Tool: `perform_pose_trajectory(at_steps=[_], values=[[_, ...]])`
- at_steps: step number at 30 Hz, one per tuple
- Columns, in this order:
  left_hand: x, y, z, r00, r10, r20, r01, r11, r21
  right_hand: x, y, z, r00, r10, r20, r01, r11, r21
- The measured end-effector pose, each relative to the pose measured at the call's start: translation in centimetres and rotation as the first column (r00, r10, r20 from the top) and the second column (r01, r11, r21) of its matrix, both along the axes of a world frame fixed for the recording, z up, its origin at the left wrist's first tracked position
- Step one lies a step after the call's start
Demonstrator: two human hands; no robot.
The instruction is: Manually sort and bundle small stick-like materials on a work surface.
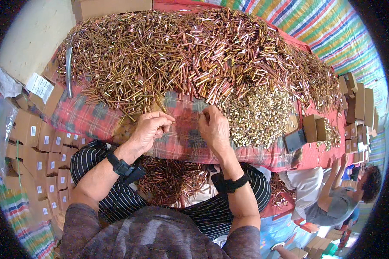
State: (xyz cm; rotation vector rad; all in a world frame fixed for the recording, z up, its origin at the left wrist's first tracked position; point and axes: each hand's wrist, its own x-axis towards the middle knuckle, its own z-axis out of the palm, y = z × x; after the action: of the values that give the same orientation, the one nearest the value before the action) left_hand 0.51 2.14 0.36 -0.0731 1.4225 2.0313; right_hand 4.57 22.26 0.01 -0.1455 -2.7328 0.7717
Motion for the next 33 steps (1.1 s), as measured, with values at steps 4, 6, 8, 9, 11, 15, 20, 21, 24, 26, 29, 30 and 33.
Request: perform_pose_trajectory(at_steps=[4,6,8,9,11,15,20,21,24,26,29,30,33], values=[[0.2,0.2,0.4,0.999,-0.001,0.037,-0.001,0.999,0.033,0.6,-2.2,1.6,0.991,0.121,0.060,-0.062,0.801,-0.595],[0.2,0.2,0.6,0.999,0.006,0.050,-0.008,0.999,0.031,0.7,-2.8,1.6,0.983,0.164,0.080,-0.047,0.653,-0.756],[0.2,0.2,0.5,0.997,0.006,0.075,-0.011,0.998,0.056,0.9,-3.3,1.7,0.973,0.214,0.083,-0.047,0.540,-0.841],[0.3,0.1,0.6,0.997,0.008,0.075,-0.012,0.998,0.056,1.1,-3.5,1.7,0.967,0.240,0.081,-0.045,0.479,-0.877],[0.3,0.2,0.7,0.995,-0.004,0.102,-0.003,0.998,0.070,1.3,-3.9,1.6,0.970,0.232,0.075,-0.051,0.492,-0.869],[0.4,0.4,0.6,0.992,-0.003,0.128,-0.007,0.997,0.079,1.7,-4.4,1.4,0.972,0.231,0.045,-0.094,0.556,-0.826],[0.3,0.2,1.0,0.985,-0.003,0.170,-0.006,0.999,0.052,2.2,-4.7,2.3,0.970,0.244,0.027,-0.158,0.704,-0.693],[0.2,0.2,1.0,0.985,-0.003,0.170,-0.006,0.999,0.053,2.2,-4.8,2.3,0.972,0.235,0.010,-0.172,0.743,-0.647],[0.2,0.2,1.1,0.983,0.013,0.183,-0.023,0.998,0.052,2.1,-4.7,1.7,0.963,0.264,-0.055,-0.224,0.667,-0.711],[0.2,0.2,1.1,0.983,0.002,0.181,-0.015,0.997,0.069,2.1,-4.6,1.3,0.963,0.265,-0.046,-0.212,0.646,-0.733],[0.2,0.0,1.0,0.984,-0.001,0.181,-0.014,0.996,0.083,2.3,-4.9,1.9,0.966,0.259,-0.009,-0.173,0.617,-0.768],[0.2,0.0,1.0,0.983,-0.001,0.182,-0.015,0.996,0.084,2.4,-5.0,2.2,0.968,0.248,0.019,-0.142,0.612,-0.778],[0.1,0.0,0.8,0.992,-0.019,0.123,0.010,0.997,0.074,2.3,-5.1,1.6,0.979,0.204,-0.027,-0.153,0.634,-0.758]])
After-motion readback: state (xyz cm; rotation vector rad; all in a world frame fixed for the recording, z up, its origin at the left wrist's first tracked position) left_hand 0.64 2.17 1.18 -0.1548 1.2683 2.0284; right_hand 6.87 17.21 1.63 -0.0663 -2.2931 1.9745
